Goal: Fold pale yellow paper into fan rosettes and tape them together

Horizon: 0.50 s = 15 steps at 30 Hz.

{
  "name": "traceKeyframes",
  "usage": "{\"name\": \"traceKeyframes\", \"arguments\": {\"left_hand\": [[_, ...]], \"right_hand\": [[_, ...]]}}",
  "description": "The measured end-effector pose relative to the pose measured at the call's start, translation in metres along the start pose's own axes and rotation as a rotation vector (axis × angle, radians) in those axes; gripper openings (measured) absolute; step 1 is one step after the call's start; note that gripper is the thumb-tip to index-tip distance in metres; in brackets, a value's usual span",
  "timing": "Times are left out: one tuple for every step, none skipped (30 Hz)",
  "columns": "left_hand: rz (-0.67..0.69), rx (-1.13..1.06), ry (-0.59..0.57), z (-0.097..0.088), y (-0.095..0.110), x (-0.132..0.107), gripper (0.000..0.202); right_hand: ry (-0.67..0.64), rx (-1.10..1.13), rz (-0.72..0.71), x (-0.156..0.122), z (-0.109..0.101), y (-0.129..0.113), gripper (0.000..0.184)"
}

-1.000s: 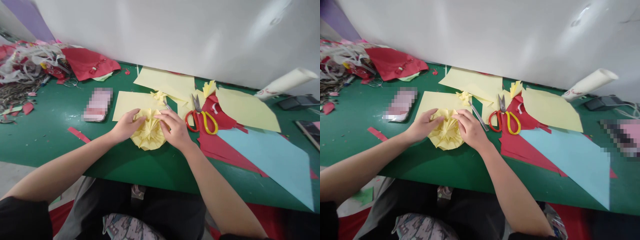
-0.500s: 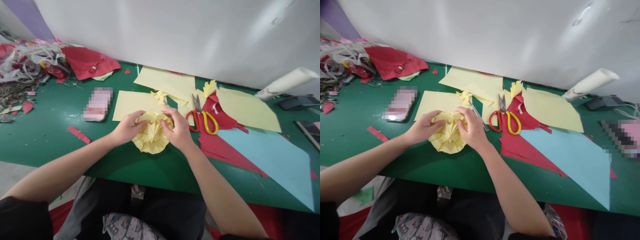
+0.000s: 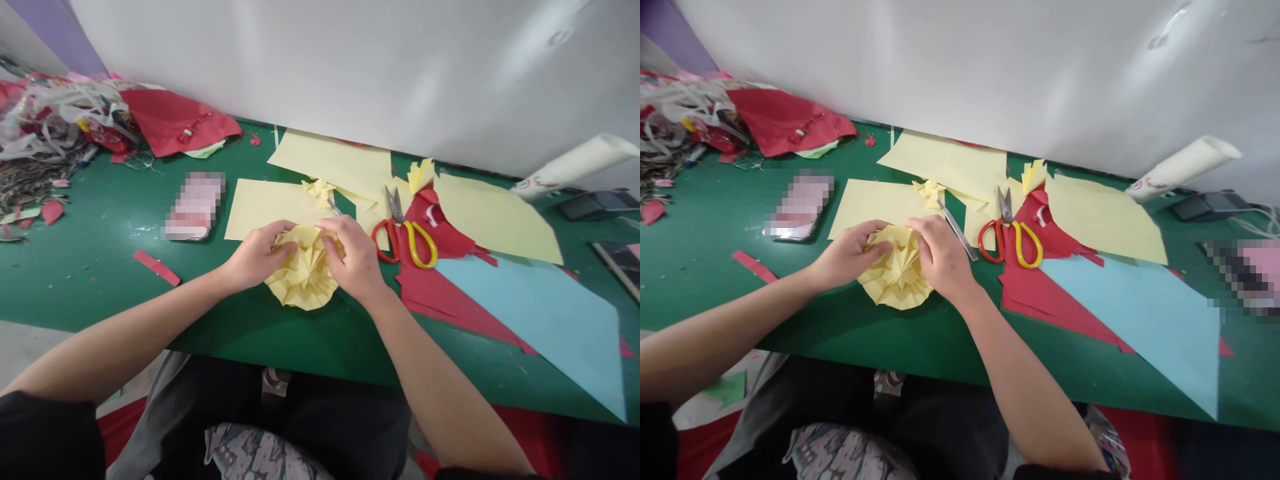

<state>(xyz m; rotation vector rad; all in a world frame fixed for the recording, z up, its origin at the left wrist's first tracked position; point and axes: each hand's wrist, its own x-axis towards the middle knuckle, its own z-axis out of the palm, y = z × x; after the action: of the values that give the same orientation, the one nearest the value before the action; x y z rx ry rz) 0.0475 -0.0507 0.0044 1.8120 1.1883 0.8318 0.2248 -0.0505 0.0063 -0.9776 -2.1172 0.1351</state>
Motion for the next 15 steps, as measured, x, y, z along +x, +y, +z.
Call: {"name": "traceKeyframes", "arguments": {"left_hand": [[0.003, 0.003, -0.004, 0.0003, -0.0006, 0.0, 0.021], [0.007, 0.007, -0.01, 0.0008, -0.0014, 0.0001, 0.021], [0.01, 0.01, -0.016, 0.0014, -0.0021, 0.0, 0.02], [0.01, 0.015, -0.021, 0.0021, -0.0028, 0.0, 0.02], [0.009, 0.022, -0.023, 0.0028, -0.0033, -0.0001, 0.021], [0.007, 0.032, -0.026, 0.0034, -0.0036, -0.0003, 0.021], [0.005, 0.043, -0.027, 0.0039, -0.0036, -0.0005, 0.021], [0.002, 0.052, -0.028, 0.0043, -0.0034, -0.0006, 0.021], [0.001, 0.057, -0.029, 0.0046, -0.0031, -0.0008, 0.021], [0.0, 0.061, -0.032, 0.0049, -0.0027, -0.0009, 0.021], [-0.002, 0.065, -0.031, 0.005, -0.0023, -0.0009, 0.021], [-0.004, 0.072, -0.028, 0.0052, -0.002, -0.0009, 0.021], [-0.002, 0.074, -0.029, 0.0054, -0.0018, -0.0008, 0.021], [0.003, 0.073, -0.032, 0.0055, -0.0019, -0.0008, 0.021], [0.011, 0.068, -0.037, 0.0057, -0.002, -0.0007, 0.021]], "right_hand": [[-0.012, 0.009, -0.003, -0.0001, -0.0004, -0.0004, 0.028], [-0.02, 0.019, -0.005, -0.0002, -0.0008, -0.0009, 0.028], [-0.023, 0.031, -0.006, -0.0004, -0.0011, -0.0015, 0.027], [-0.021, 0.042, -0.007, -0.0007, -0.0013, -0.0022, 0.026], [-0.02, 0.051, -0.009, -0.001, -0.0013, -0.0029, 0.023], [-0.019, 0.056, -0.014, -0.0013, -0.001, -0.0036, 0.021], [-0.018, 0.058, -0.017, -0.0015, -0.0005, -0.0042, 0.018], [-0.015, 0.058, -0.015, -0.0017, 0.0002, -0.0047, 0.015], [-0.008, 0.056, -0.007, -0.0018, 0.0011, -0.0051, 0.013], [0.001, 0.054, 0.007, -0.0019, 0.0021, -0.0053, 0.01], [0.011, 0.052, 0.023, -0.0019, 0.003, -0.0054, 0.008], [0.021, 0.05, 0.045, -0.0019, 0.0039, -0.0054, 0.006], [0.028, 0.046, 0.065, -0.0018, 0.0047, -0.0052, 0.004], [0.034, 0.04, 0.079, -0.0016, 0.0054, -0.005, 0.004], [0.037, 0.032, 0.087, -0.0015, 0.0059, -0.0048, 0.005]]}}
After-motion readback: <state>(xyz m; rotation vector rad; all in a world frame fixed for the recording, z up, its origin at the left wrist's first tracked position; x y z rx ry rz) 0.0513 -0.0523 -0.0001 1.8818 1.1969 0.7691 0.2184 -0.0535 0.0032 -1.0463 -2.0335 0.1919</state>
